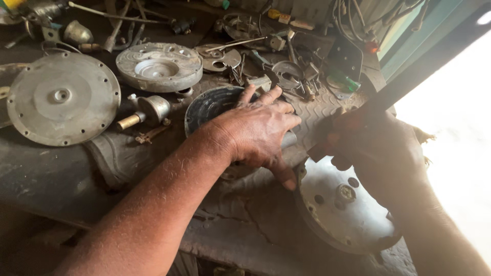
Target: The person uses a metal bar to scrape and clean the interior surfaces of a circular motor housing component on a workbench. The person repeatedly flips the housing and scrapes different areas, then places the housing back on the bench.
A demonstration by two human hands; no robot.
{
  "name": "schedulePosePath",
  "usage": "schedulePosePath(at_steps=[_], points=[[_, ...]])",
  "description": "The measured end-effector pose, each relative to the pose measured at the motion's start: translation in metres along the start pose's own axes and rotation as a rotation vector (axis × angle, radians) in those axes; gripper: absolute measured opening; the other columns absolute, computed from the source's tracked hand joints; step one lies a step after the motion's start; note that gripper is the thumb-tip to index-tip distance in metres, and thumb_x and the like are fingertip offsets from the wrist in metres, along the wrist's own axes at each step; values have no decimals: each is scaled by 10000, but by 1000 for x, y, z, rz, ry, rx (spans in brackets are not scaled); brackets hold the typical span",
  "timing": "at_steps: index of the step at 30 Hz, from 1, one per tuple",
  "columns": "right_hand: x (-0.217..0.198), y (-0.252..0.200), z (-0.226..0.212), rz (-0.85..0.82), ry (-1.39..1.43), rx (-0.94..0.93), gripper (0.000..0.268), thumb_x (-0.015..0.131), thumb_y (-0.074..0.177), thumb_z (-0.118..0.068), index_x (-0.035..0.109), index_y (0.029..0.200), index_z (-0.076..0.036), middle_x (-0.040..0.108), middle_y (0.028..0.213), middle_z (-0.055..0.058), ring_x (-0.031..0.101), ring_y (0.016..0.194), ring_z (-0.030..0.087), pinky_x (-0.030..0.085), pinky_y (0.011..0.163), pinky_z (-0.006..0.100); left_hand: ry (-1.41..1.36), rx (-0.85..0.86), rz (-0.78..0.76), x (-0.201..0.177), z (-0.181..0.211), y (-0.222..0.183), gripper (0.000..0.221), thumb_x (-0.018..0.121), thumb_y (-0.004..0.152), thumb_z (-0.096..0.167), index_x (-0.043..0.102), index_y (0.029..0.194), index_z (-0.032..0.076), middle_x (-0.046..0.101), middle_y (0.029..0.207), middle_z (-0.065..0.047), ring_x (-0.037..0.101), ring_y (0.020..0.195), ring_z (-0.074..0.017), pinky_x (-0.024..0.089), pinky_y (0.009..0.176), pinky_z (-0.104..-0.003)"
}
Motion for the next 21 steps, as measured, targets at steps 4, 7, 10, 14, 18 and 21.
schedulePosePath(at_steps=[4,7,10,14,18,21], points=[[-5,2,9,44,-70,113,213,633,872,-108,699,1058,-27,788,798,93,714,605,154,516,472,302,-14,-16,2,-1,0,0,1261,848,442,769,453,1463,144,357,1574,-119,98,1545,-351,-31,1230,-631],[-5,1,9,29,36,2,240,660,921,-84,693,1141,7,829,872,104,701,642,188,486,476,306,-16,-17,0,0,2,1,1243,849,445,763,462,1455,148,342,1581,-121,92,1543,-355,-30,1225,-630],[-4,1,10,25,-86,147,210,670,884,-150,715,1045,-23,785,777,100,709,600,194,497,483,313,-22,-21,1,0,0,1,1237,845,446,769,473,1447,145,337,1586,-126,84,1548,-356,-27,1224,-629],[-2,0,3,31,32,90,238,663,824,-81,697,1044,4,797,803,104,706,623,187,524,514,303,-16,-22,-3,0,0,2,1236,845,446,770,476,1447,146,336,1592,-123,81,1551,-354,-33,1225,-628],[2,1,-2,-103,-122,121,209,692,826,-84,710,1014,5,781,839,93,729,639,180,558,569,316,-33,-14,3,1,-1,2,1275,844,430,775,448,1474,159,338,1592,-112,85,1551,-338,-53,1229,-624],[2,1,-4,-96,-160,124,192,689,867,-114,725,1018,-2,780,848,85,729,636,186,554,564,344,-46,-43,-16,2,-2,2,1321,843,414,775,436,1523,185,321,1595,-98,74,1548,-324,-62,1229,-611]])
Point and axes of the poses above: each hand's wrist, its own y-axis towards the middle knuckle, its own x-axis out of the palm, z = x × y, the point moved 3 cm from there along y, towards the middle knuckle
